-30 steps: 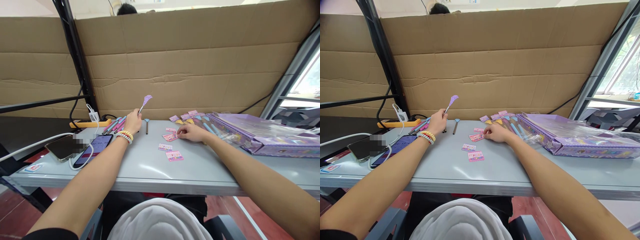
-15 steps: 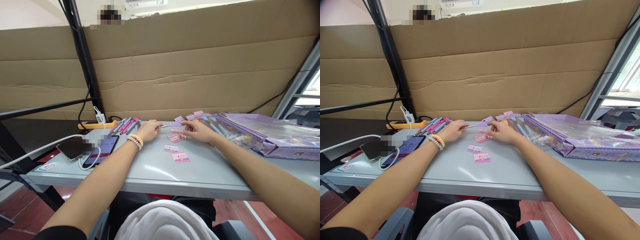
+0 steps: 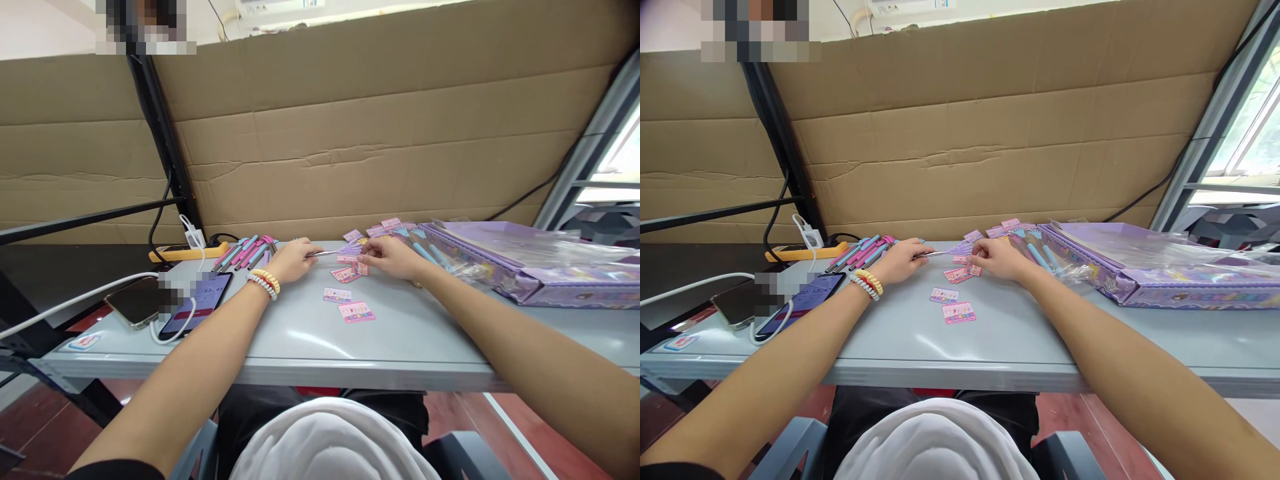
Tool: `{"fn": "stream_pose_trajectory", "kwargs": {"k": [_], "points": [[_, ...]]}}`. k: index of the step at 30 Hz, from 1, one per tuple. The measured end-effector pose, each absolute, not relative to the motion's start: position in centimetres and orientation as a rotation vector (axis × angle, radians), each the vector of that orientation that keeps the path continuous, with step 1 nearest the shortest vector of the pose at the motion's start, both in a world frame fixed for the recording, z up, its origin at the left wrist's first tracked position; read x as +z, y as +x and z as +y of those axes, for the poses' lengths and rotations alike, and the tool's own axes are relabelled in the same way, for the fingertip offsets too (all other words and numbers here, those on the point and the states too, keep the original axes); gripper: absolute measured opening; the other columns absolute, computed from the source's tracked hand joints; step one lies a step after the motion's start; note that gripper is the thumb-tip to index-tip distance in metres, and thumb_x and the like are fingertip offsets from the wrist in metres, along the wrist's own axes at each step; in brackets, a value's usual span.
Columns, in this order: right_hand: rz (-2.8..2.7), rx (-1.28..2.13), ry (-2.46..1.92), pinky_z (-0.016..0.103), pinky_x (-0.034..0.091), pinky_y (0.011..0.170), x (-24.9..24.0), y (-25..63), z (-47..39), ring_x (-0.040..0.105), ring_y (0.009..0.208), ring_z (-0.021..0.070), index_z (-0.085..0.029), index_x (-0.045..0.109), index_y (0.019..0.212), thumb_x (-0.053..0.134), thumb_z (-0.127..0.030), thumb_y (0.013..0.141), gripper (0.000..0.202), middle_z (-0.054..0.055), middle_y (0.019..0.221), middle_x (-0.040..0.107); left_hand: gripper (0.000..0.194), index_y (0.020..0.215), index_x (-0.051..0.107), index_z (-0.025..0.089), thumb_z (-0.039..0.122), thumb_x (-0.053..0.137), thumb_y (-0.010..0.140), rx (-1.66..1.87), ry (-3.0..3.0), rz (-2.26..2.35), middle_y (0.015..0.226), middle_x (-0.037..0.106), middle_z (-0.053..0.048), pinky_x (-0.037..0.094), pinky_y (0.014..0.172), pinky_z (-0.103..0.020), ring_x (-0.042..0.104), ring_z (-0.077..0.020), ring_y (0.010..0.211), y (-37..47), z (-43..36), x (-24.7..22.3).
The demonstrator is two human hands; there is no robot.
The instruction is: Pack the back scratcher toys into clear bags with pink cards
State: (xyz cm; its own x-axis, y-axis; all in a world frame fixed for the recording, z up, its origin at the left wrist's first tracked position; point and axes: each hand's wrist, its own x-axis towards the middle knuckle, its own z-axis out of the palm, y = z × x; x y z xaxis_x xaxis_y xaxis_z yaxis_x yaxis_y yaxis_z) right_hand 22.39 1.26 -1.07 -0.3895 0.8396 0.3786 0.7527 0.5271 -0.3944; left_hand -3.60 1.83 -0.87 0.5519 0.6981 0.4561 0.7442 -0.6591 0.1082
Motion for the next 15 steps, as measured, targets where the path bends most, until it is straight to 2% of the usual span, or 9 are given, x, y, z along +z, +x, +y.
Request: {"fn": "stream_pose_trajectory", "kwargs": {"k": [4,7,11,15], "points": [[-2.220,0.209,-1.303,0.027,0.035,0.055,-0.97,22.14,0.98,0.051,0.060,0.0145,-0.018,0.057,0.079,0.052,-0.048,0.077,0.030,0.002,0.066,0.060,0.033,0.110,0.063,0.022,0.022,0.048,0.081,-0.756,-2.657,-1.243,0.095,0.065,-0.004,0.046,0.078,-0.029,0.059,-0.0174,0.087,-3.65,2.19,-0.92],[-2.201,0.229,-1.280,0.028,0.038,0.060,-0.93,21.97,0.76,0.054,0.065,0.0163,-0.016,0.058,0.094,0.053,-0.046,0.078,0.034,0.003,0.070,0.063,0.028,0.102,0.066,0.020,0.025,0.050,0.079,-0.791,-2.621,-1.283,0.095,0.067,-0.005,0.046,0.077,-0.029,0.059,-0.0185,0.086,-3.68,2.32,-0.82],[-2.210,0.279,-1.235,0.030,0.041,0.065,-0.93,21.83,0.61,0.058,0.073,0.0185,-0.015,0.051,0.117,0.054,-0.042,0.080,0.046,0.005,0.077,0.067,0.026,0.095,0.067,0.020,0.028,0.045,0.083,-0.842,-2.591,-1.345,0.090,0.068,-0.005,0.044,0.070,-0.028,0.060,-0.0184,0.081,-3.65,2.05,-0.50],[-2.275,0.302,-1.264,0.029,0.041,0.065,-0.81,21.50,0.29,0.059,0.073,0.0180,-0.014,0.051,0.117,0.053,-0.042,0.081,0.045,0.004,0.077,0.068,0.030,0.093,0.065,0.021,0.033,0.038,0.087,-0.936,-2.571,-1.385,0.080,0.068,-0.003,0.040,0.062,-0.027,0.059,-0.0175,0.072,-3.66,1.77,-0.33]]}}
